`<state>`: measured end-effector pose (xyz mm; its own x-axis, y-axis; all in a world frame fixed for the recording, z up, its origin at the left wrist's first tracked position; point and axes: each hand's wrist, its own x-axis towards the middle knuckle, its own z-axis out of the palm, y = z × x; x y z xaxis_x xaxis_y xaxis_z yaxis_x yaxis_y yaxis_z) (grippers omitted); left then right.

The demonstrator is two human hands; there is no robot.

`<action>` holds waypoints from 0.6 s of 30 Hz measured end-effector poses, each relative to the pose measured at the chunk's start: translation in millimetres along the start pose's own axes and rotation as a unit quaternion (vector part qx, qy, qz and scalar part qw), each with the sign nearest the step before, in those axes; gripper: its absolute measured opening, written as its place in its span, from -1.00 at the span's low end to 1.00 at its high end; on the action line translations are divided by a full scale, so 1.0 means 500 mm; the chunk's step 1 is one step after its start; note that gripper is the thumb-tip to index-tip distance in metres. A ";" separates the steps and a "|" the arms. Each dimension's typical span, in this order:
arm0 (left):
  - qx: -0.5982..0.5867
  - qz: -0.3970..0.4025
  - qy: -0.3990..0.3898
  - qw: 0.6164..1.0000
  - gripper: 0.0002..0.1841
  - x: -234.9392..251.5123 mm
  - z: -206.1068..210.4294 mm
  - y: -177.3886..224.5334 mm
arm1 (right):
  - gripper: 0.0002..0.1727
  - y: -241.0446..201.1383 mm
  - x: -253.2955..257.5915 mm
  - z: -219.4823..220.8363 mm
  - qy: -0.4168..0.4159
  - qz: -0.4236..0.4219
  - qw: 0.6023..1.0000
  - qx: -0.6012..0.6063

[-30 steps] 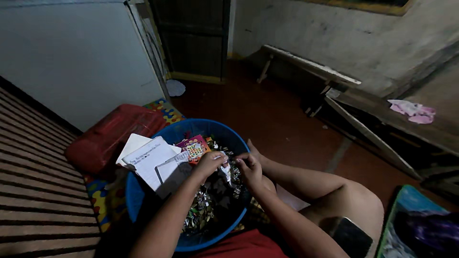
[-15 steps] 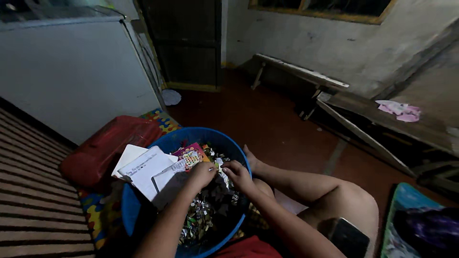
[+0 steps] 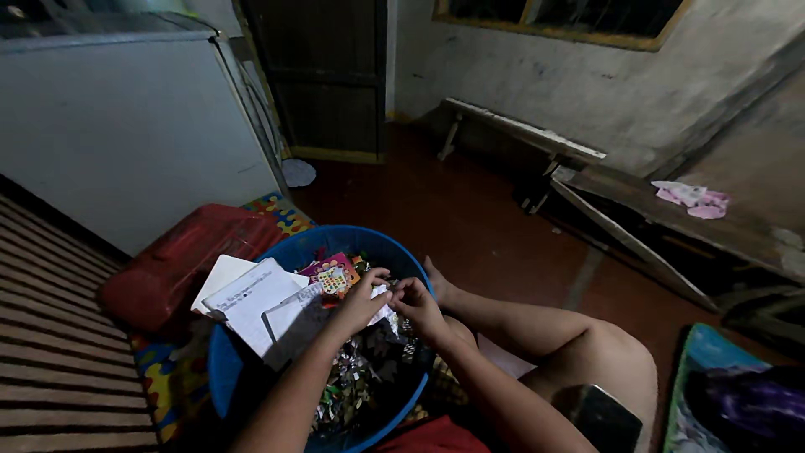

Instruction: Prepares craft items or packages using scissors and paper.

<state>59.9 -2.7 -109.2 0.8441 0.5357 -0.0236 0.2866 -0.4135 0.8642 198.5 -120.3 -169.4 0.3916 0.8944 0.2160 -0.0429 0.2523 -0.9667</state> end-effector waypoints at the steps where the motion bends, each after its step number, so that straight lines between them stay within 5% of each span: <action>1: -0.005 -0.005 0.011 1.000 -0.45 0.001 -0.008 -0.005 | -0.64 0.001 0.001 -0.001 0.002 0.000 1.000 0.005; 11: -0.014 0.044 -0.027 0.999 -0.11 0.002 -0.004 -0.004 | -0.46 -0.004 -0.001 0.000 -0.073 0.002 0.996 0.059; 15: -0.045 0.026 -0.043 0.998 -0.03 0.002 -0.003 -0.006 | -0.69 -0.006 -0.004 -0.003 -0.088 -0.004 0.995 0.036; 18: -0.055 0.004 -0.061 0.997 0.07 0.002 -0.005 0.000 | -0.62 0.002 -0.003 -0.013 -0.103 -0.012 0.994 0.018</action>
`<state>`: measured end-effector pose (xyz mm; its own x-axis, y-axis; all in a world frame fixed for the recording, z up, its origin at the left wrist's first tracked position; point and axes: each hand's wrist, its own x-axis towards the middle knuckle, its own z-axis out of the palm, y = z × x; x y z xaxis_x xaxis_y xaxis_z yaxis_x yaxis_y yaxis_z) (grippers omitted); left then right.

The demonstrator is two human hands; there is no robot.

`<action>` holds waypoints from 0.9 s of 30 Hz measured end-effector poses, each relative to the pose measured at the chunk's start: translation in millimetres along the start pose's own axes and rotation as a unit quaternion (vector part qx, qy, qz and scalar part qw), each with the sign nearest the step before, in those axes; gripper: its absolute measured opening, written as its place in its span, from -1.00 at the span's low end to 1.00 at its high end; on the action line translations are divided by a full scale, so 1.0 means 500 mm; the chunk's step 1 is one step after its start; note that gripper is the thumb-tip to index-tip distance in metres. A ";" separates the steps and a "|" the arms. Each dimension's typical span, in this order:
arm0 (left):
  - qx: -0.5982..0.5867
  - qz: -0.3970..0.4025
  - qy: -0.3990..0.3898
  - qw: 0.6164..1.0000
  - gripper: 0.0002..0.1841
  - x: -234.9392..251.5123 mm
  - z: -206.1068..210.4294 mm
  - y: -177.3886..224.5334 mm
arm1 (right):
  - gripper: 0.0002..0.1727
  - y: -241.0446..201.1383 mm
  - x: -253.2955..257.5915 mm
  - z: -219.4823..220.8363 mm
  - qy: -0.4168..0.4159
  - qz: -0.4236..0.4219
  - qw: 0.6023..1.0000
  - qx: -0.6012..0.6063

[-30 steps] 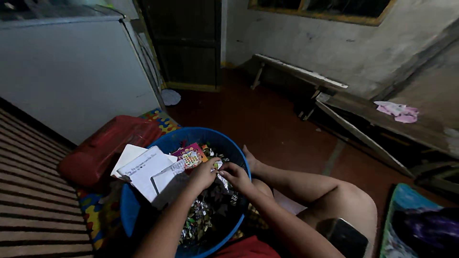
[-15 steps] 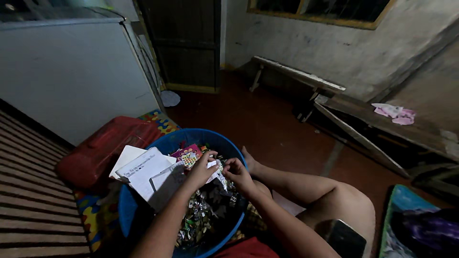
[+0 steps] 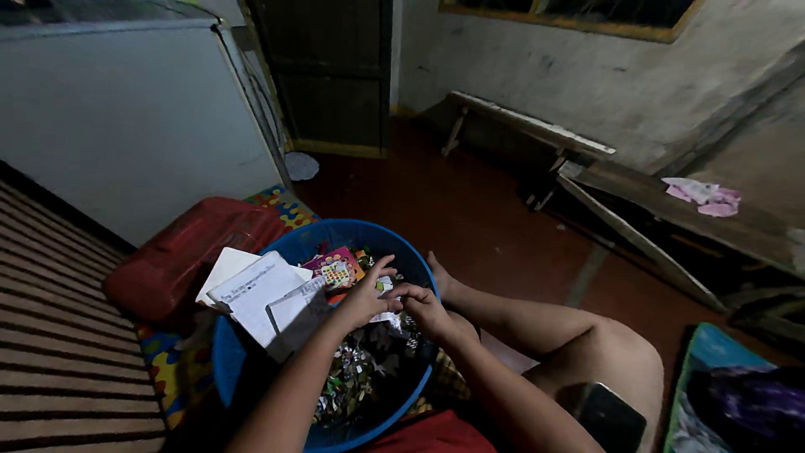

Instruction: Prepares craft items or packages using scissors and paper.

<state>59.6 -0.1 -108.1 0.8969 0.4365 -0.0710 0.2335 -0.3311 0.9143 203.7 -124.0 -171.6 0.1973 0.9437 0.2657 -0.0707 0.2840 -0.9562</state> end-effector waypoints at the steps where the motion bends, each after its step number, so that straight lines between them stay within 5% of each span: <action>1: 0.007 0.001 -0.003 1.000 0.10 0.000 -0.002 0.001 | -0.61 0.002 0.000 -0.001 0.001 -0.007 1.000 0.001; 4: 0.039 -0.006 0.005 0.999 0.06 -0.002 -0.010 0.003 | -0.67 0.003 -0.002 0.004 0.045 -0.021 0.999 0.008; 10: 0.063 -0.033 0.075 0.995 -0.74 -0.002 -0.032 -0.001 | -0.79 -0.003 0.002 0.016 0.133 -0.028 0.991 0.011; 14: 0.066 -0.027 0.061 0.996 -0.73 -0.005 -0.031 0.005 | -0.45 -0.008 0.007 0.016 0.134 -0.011 0.991 0.021; 20: 0.106 -0.026 0.024 0.994 -0.61 -0.005 -0.024 0.012 | -0.77 -0.006 0.006 0.016 0.129 0.033 0.991 -0.002; 27: 0.132 -0.031 0.050 0.989 -0.70 -0.006 -0.004 0.013 | -0.83 -0.005 0.005 0.018 0.136 0.018 0.990 -0.037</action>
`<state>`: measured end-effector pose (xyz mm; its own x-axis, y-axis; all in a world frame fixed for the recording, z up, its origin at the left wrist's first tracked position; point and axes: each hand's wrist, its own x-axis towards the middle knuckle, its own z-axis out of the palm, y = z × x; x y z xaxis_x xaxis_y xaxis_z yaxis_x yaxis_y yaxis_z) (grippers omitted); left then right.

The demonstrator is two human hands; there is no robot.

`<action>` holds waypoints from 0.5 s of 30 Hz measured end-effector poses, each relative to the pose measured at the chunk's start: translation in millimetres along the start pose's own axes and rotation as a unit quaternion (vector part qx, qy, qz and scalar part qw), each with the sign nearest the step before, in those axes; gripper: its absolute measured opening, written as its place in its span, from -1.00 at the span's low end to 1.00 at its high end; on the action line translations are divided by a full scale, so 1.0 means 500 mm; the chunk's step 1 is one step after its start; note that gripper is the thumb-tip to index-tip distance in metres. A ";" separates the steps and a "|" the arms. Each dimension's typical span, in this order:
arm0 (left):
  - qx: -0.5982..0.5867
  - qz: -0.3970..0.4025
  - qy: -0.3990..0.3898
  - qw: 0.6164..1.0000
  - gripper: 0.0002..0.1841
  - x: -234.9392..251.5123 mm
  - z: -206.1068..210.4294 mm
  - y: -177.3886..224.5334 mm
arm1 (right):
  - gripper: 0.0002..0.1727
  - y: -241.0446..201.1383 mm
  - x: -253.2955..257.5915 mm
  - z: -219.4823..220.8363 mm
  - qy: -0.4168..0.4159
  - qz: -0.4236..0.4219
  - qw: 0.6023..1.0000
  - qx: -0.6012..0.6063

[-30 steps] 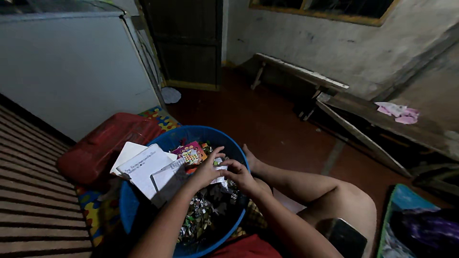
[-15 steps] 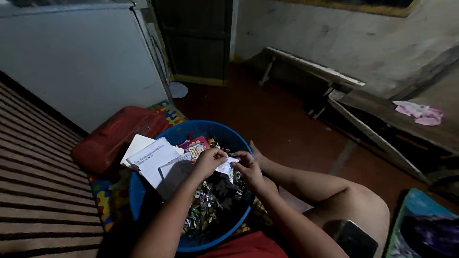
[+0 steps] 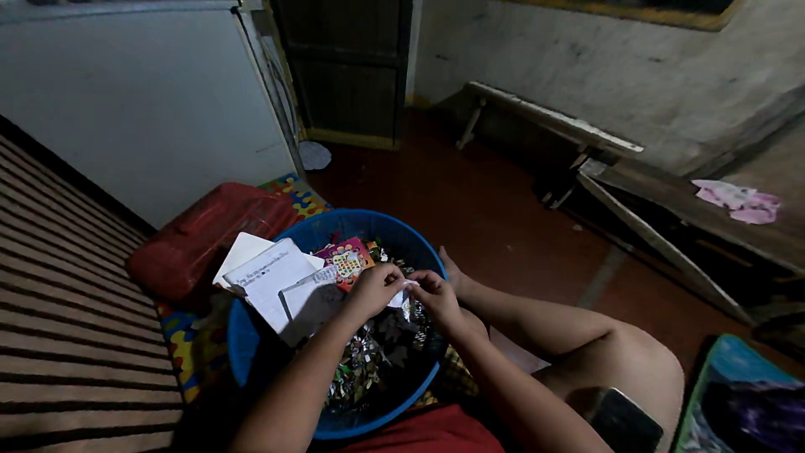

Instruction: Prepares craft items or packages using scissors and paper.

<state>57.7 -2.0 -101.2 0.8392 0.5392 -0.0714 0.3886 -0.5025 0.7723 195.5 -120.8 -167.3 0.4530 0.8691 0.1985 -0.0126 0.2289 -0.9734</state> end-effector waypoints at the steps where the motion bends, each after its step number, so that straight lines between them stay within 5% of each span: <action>1: -0.001 -0.003 0.001 1.000 -0.70 0.000 0.002 0.002 | -0.87 0.002 0.000 0.001 0.003 -0.003 1.000 0.001; 9: -0.145 -0.069 0.117 0.980 -0.69 0.020 0.002 -0.039 | -0.88 0.001 -0.016 0.006 -0.034 -0.119 0.983 -0.137; 15: -0.120 -0.070 0.219 0.966 -0.69 0.028 -0.034 -0.067 | -0.91 -0.007 -0.009 0.004 0.015 -0.064 0.997 -0.036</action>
<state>50.0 33.8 -117.0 0.5222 0.8515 0.0476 0.3436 -0.2611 0.9021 191.8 -124.9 -164.6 0.4737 0.8207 0.3194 0.1100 0.3047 -0.9461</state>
